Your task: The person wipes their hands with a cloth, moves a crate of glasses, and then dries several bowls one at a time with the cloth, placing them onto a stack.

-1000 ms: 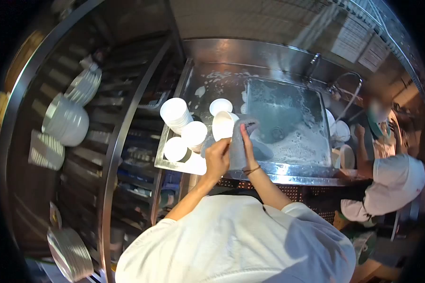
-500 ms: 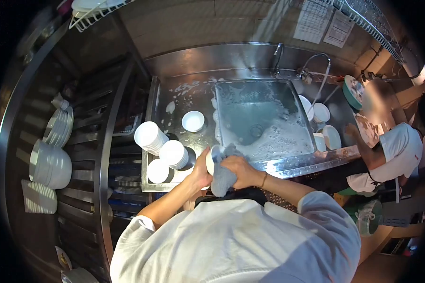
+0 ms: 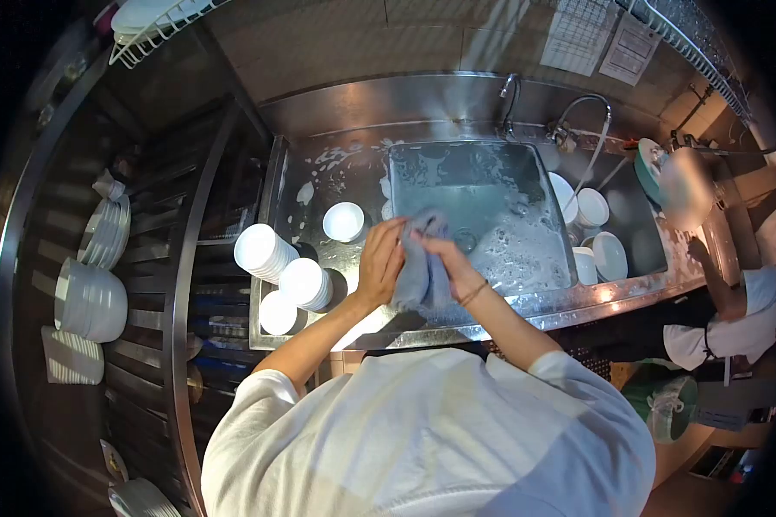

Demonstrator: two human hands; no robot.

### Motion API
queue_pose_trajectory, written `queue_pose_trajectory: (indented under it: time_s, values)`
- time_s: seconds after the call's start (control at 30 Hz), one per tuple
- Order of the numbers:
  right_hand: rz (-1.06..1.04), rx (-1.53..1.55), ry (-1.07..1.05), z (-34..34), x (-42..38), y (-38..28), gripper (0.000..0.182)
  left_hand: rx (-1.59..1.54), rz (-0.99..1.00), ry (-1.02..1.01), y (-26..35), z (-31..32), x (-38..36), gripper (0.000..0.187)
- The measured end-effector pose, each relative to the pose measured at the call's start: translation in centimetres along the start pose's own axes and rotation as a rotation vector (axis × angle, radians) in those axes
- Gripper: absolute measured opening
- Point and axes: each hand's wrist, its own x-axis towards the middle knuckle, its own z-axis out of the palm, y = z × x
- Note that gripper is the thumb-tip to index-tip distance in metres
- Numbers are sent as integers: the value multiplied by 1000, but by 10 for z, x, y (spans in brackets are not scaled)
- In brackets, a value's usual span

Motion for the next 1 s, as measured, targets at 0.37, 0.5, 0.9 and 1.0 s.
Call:
queue_pose_trajectory:
  time_s: [0.37, 0.5, 0.9, 1.0]
  values:
    - [-622, -470, 352, -50, 13, -9, 27, -1151, -811, -66, 5, -6, -28, 29]
    - [-1154, -1359, 348, -19, 26, 29, 37, -598, -579, 152, -2, 11, -17, 17]
    - [-366, 176, 86, -97, -10, 23, 37, 652, -250, 100, -156, -24, -10, 5]
    - [-464, 187, 79, -121, -28, 11, 36, 760, -339, 31, -164, -17, -17, 7]
